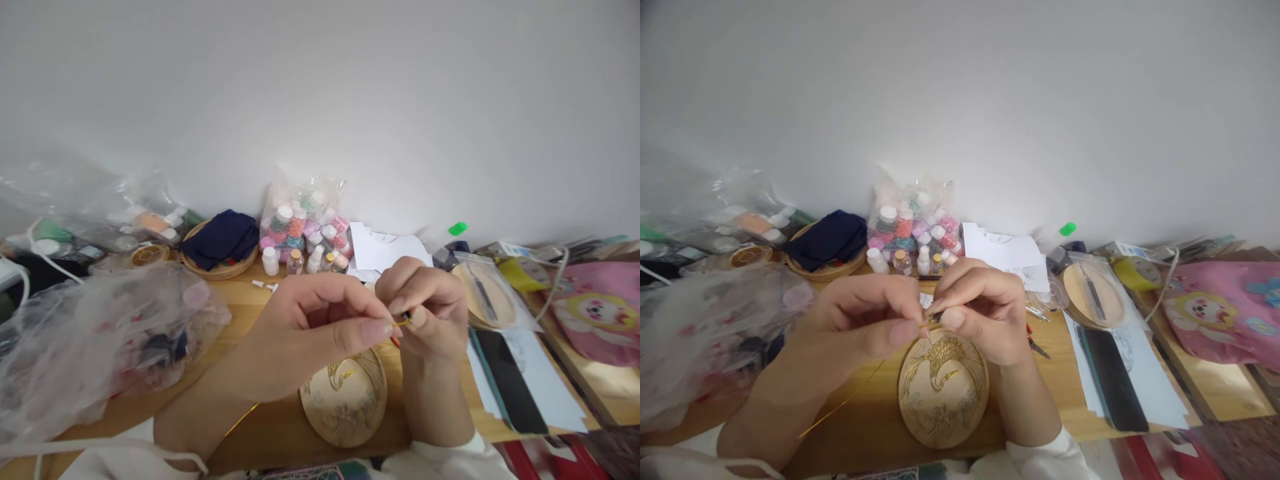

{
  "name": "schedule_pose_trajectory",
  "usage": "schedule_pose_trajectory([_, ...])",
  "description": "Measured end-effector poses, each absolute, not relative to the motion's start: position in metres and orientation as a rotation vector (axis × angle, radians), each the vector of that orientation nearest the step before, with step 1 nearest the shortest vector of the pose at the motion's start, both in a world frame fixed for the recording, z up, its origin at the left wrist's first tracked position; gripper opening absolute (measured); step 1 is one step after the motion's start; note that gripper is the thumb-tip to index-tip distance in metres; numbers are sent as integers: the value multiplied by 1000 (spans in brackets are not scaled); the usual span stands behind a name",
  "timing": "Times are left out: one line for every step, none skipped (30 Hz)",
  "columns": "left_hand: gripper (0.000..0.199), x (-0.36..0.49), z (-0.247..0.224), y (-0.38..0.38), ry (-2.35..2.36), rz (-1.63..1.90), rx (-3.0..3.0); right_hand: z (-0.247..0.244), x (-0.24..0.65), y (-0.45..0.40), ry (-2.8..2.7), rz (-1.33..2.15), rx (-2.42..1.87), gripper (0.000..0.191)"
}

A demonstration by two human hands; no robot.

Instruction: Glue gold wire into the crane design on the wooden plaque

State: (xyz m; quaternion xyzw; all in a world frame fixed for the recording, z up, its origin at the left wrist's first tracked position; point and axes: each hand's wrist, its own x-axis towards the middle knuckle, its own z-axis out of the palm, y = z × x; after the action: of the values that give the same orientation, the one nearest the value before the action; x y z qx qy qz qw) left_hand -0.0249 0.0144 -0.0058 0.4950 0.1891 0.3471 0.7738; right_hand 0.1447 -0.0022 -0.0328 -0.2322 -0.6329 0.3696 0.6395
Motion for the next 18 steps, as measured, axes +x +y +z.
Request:
schedule_pose_trajectory([26, -25, -6, 15, 421, 746, 1076, -33, 145, -2, -1445, 853, -524, 10])
schedule_pose_trajectory([27, -25, -6, 15, 425, 741, 1087, -33, 145, -2, -1439, 857, -519, 10])
schedule_pose_trajectory([27, -26, -6, 16, 427, 739, 1103, -33, 145, -2, -1435, 860, -516, 11])
schedule_pose_trajectory([27, -26, -7, 16, 425, 741, 1124, -33, 145, -2, -1436, 860, -513, 11])
schedule_pose_trajectory([26, -27, -8, 16, 419, 751, 1149, -33, 145, -2, -1439, 856, -516, 12])
schedule_pose_trajectory([25, -28, -8, 16, 420, 771, 1181, -33, 146, -2, -1445, 844, -524, 12])
schedule_pose_trajectory([25, -29, -8, 16, 431, 798, 1219, -33, 146, -2, -1450, 826, -541, 13])
schedule_pose_trajectory([24, -30, -8, 15, 453, 831, 1267, -33, 146, -1, -1458, 804, -565, 13])
schedule_pose_trajectory([23, -31, -7, 15, 483, 875, 1330, -32, 146, -1, -1463, 780, -594, 13])
schedule_pose_trajectory([21, -32, -6, 13, 521, 941, 1407, -32, 146, -2, -1465, 754, -624, 13])
schedule_pose_trajectory([18, -33, -5, 12, 560, 1028, 1496, -31, 147, -3, -1468, 732, -654, 12])
schedule_pose_trajectory([15, -33, -5, 10, 595, 1137, 1591, -30, 146, -5, -1466, 713, -680, 12])
schedule_pose_trajectory([12, -34, -4, 9, 630, 1245, 1689, -29, 146, -7, -1458, 696, -705, 12])
schedule_pose_trajectory([10, -34, -4, 7, 664, 1337, 1784, -27, 145, -10, -1448, 674, -735, 12])
schedule_pose_trajectory([11, -34, -4, 6, 700, 1401, 1870, -25, 143, -13, -1438, 647, -778, 11])
schedule_pose_trajectory([13, -34, -5, 4, 736, 1435, 1946, -23, 142, -17, -1433, 619, -831, 11])
schedule_pose_trajectory([15, -34, -5, 4, 766, 1447, 2013, -21, 140, -21, -1431, 591, -891, 13])
schedule_pose_trajectory([16, -34, -6, 3, 784, 1458, 2072, -19, 137, -24, -1431, 561, -949, 16])
